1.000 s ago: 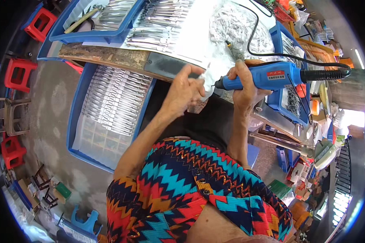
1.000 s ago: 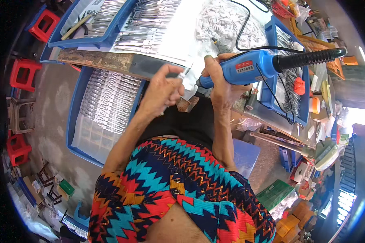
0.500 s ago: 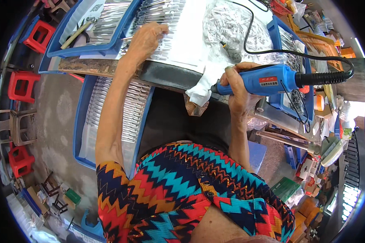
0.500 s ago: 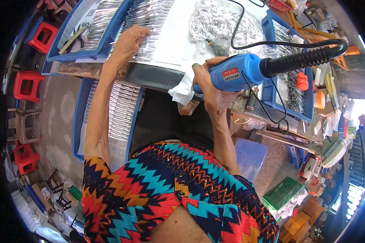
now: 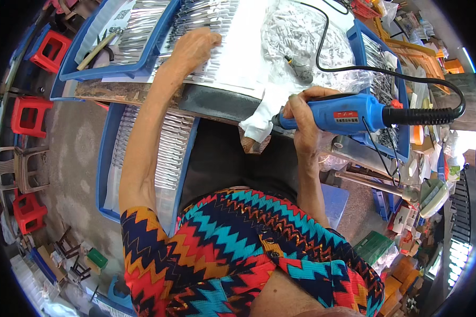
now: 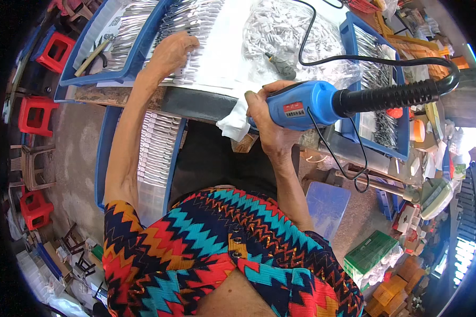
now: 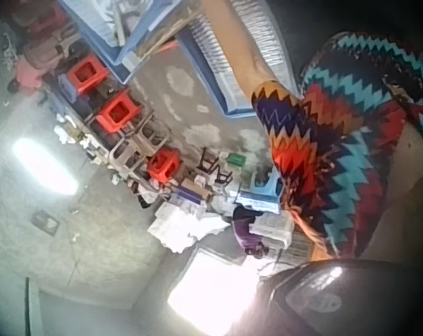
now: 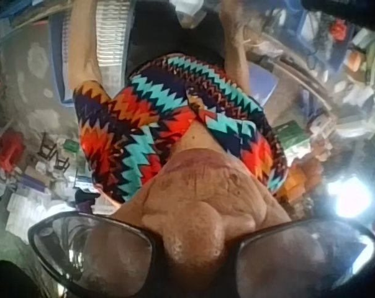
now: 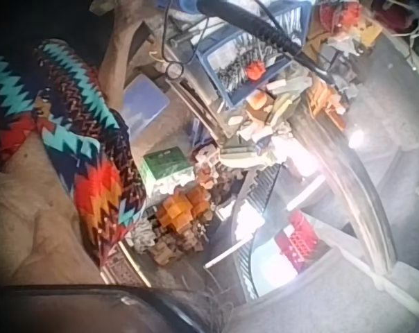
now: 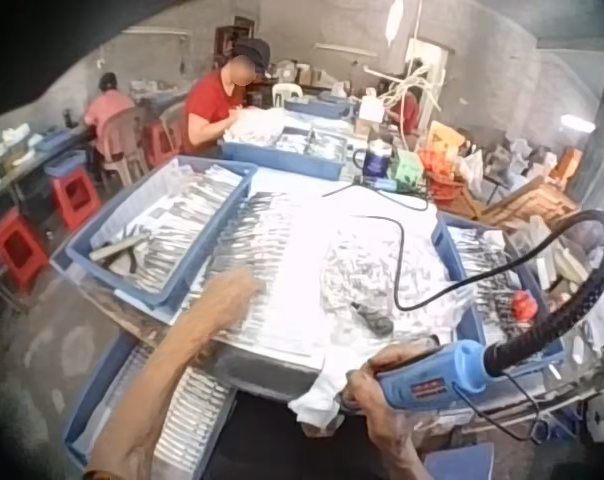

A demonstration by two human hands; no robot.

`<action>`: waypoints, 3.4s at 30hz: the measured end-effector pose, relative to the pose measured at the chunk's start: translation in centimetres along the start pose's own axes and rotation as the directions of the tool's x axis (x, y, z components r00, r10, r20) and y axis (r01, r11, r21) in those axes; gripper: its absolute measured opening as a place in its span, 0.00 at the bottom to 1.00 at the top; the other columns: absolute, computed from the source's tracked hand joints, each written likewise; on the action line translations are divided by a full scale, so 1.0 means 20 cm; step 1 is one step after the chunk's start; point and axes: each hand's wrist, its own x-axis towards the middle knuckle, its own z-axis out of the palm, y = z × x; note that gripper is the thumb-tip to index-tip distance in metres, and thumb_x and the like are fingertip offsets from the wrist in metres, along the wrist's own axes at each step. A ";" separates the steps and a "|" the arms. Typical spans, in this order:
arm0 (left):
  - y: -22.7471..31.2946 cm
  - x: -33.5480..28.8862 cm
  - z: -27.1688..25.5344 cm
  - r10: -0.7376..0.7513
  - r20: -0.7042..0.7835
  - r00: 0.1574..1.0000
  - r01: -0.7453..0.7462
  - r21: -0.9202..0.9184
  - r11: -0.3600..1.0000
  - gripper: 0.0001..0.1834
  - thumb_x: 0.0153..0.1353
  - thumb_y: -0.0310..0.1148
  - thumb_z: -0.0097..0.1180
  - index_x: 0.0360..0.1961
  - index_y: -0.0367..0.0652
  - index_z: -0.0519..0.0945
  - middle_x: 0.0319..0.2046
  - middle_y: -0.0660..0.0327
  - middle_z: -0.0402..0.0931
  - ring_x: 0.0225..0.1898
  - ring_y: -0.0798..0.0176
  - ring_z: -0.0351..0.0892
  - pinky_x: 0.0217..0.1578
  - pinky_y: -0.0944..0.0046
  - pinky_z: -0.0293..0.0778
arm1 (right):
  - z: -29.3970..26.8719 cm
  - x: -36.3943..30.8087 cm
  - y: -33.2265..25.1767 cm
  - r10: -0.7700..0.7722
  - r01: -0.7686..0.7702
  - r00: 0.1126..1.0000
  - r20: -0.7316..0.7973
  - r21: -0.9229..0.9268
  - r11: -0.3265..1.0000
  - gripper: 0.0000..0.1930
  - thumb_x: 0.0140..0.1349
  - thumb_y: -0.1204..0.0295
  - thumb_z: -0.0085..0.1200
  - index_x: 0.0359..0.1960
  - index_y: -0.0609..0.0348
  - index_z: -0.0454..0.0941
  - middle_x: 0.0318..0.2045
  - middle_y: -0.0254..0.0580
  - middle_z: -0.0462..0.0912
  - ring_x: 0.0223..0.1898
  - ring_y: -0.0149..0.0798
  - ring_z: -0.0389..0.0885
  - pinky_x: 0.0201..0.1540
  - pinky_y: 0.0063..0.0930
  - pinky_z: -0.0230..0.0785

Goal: Assembling small electronic components into plastic housings using an electric screwdriver.

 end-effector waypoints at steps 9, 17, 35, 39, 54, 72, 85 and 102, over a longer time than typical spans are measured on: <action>0.05 0.13 -0.01 0.146 0.231 0.962 -0.203 0.248 0.947 0.05 0.46 0.24 0.49 0.19 0.37 0.77 0.25 0.47 0.77 0.30 0.46 0.79 0.25 0.52 0.75 | 0.00 0.00 0.00 -0.043 0.043 0.999 0.007 -0.063 0.997 0.11 0.51 0.84 0.51 0.35 0.66 0.66 0.18 0.41 0.71 0.18 0.32 0.72 0.24 0.27 0.69; -0.02 0.09 0.02 0.263 0.141 0.954 -0.288 0.199 0.937 0.02 0.47 0.24 0.51 0.23 0.39 0.75 0.27 0.52 0.75 0.33 0.49 0.77 0.32 0.54 0.73 | 0.01 -0.01 0.00 -0.019 0.019 0.999 -0.029 -0.006 1.000 0.13 0.48 0.85 0.58 0.35 0.64 0.69 0.20 0.39 0.75 0.21 0.28 0.75 0.25 0.21 0.68; 0.03 -0.04 -0.28 0.129 -0.840 0.527 0.110 0.217 0.970 0.04 0.58 0.30 0.52 0.32 0.42 0.74 0.33 0.60 0.74 0.36 0.58 0.73 0.34 0.61 0.63 | 0.03 -0.04 -0.01 -0.085 0.082 0.993 -0.079 -0.044 0.996 0.11 0.48 0.84 0.58 0.32 0.65 0.70 0.19 0.38 0.75 0.19 0.28 0.75 0.24 0.20 0.68; 0.32 -0.16 -0.47 -0.205 -0.886 0.416 -0.077 -0.258 0.963 0.08 0.64 0.30 0.47 0.42 0.39 0.70 0.36 0.56 0.75 0.36 0.58 0.73 0.38 0.66 0.65 | 0.02 -0.03 0.00 -0.040 0.037 0.996 -0.085 -0.041 0.998 0.13 0.47 0.84 0.58 0.34 0.66 0.69 0.18 0.38 0.76 0.20 0.27 0.76 0.24 0.19 0.68; 0.81 -0.68 0.00 -0.217 0.484 0.848 0.418 -0.862 -0.287 0.17 0.66 0.34 0.44 0.51 0.36 0.64 0.27 0.63 0.67 0.22 0.77 0.58 0.22 0.77 0.57 | 0.04 0.01 0.00 -0.323 0.318 0.947 0.007 -0.180 0.931 0.04 0.49 0.79 0.53 0.26 0.67 0.74 0.13 0.38 0.76 0.16 0.28 0.75 0.22 0.19 0.67; 0.87 -0.57 0.17 -0.254 0.518 0.817 0.459 -0.850 -0.257 0.17 0.63 0.26 0.42 0.51 0.39 0.56 0.20 0.55 0.70 0.12 0.74 0.58 0.11 0.75 0.55 | 0.02 0.01 -0.01 -0.096 0.080 0.987 -0.128 -0.125 0.989 0.09 0.52 0.79 0.56 0.33 0.66 0.70 0.17 0.37 0.74 0.18 0.28 0.72 0.22 0.18 0.63; 0.87 -0.57 0.17 -0.258 0.569 0.781 0.470 -0.807 -0.356 0.15 0.60 0.24 0.41 0.47 0.40 0.56 0.19 0.56 0.69 0.14 0.74 0.60 0.10 0.75 0.54 | 0.11 0.01 -0.13 -0.131 0.130 0.975 -0.178 -0.017 0.991 0.09 0.47 0.79 0.57 0.29 0.68 0.72 0.15 0.41 0.74 0.15 0.32 0.72 0.20 0.22 0.65; 0.87 -0.57 0.18 -0.268 0.561 0.783 0.463 -0.814 -0.352 0.17 0.60 0.24 0.44 0.48 0.40 0.56 0.20 0.58 0.70 0.14 0.77 0.58 0.11 0.77 0.51 | 0.07 0.02 -0.07 -0.140 0.126 0.983 -0.120 -0.120 0.985 0.07 0.49 0.80 0.55 0.29 0.68 0.71 0.15 0.40 0.74 0.15 0.30 0.71 0.19 0.21 0.64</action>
